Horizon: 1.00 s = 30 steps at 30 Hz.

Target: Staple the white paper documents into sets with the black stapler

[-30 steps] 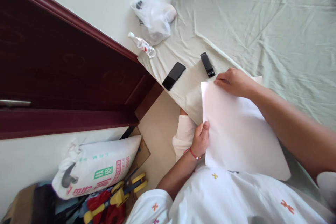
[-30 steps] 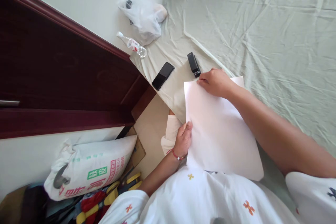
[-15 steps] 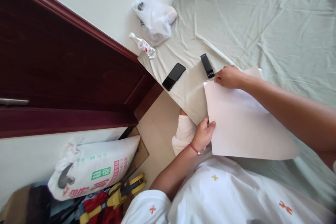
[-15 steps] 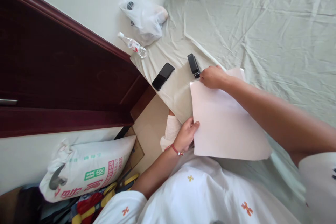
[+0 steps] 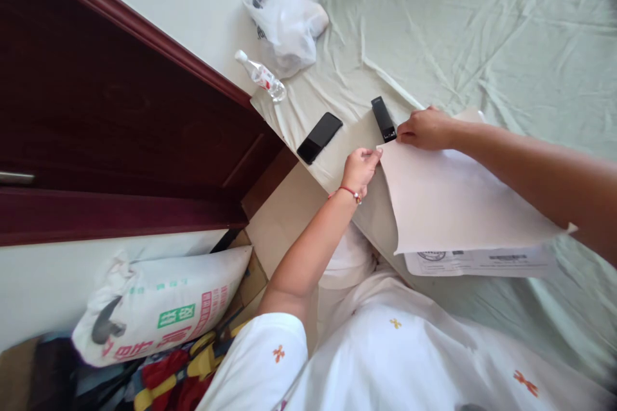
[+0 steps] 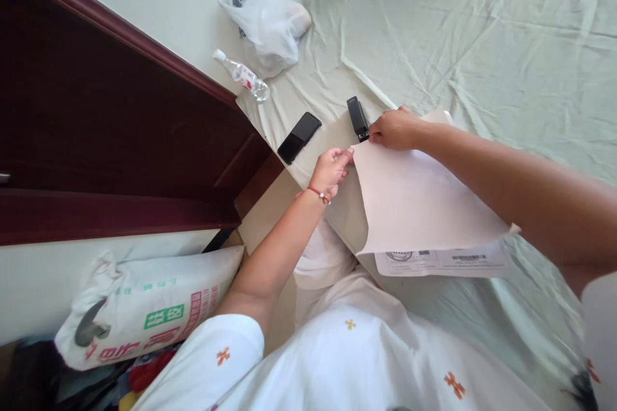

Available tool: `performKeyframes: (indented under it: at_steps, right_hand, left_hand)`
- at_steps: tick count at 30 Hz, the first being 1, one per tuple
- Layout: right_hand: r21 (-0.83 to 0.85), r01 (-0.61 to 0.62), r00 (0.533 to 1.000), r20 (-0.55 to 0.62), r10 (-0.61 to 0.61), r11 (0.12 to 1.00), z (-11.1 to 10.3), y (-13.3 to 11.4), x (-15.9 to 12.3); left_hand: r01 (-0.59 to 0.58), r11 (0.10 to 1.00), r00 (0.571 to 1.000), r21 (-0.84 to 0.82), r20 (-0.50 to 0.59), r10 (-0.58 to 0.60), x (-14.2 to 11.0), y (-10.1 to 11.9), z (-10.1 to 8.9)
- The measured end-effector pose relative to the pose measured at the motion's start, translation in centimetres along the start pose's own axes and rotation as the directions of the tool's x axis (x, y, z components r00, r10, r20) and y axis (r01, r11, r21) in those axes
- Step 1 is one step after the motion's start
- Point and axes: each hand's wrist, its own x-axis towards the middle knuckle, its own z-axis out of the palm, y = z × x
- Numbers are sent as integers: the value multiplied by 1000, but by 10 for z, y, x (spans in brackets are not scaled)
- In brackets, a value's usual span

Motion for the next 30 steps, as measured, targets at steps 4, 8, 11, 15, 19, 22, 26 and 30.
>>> performKeyframes:
  at_steps: [4, 8, 11, 15, 19, 22, 26, 30]
  right_hand:
    - [22, 43, 998, -37, -42, 999, 2, -1, -10]
    - [16, 16, 996, -93, -14, 1000, 5, -6, -18]
    - [-1, -30, 992, -121, 29, 1000, 5, -8, -18]
    - [-22, -52, 996, -73, 51, 998, 2, -5, -10]
    - [-51, -40, 999, -36, 39, 998, 2, 5, 2]
    - [-40, -29, 999, -20, 29, 999, 1, 11, 7]
    - [-50, -42, 999, 11, 42, 998, -1, 16, 10]
    - [-58, -43, 999, 14, 44, 997, -5, 25, 15]
  left_hand:
    - [107, 994, 993, 0, 44, -106, 9, 12, 12]
    - [187, 972, 982, -140, 27, -185, 12, 12, 17]
    - [232, 955, 973, -186, 24, -232, 15, 13, 18]
    - [247, 953, 969, -176, 20, -247, 21, 17, 20]
    - [242, 959, 969, -145, -22, -248, 24, 20, 25]
    - [236, 964, 970, -123, -30, -241, 25, 21, 28]
    - [223, 969, 974, -110, -23, -227, 25, 22, 32]
    - [219, 970, 975, -110, -12, -222, 27, 25, 37]
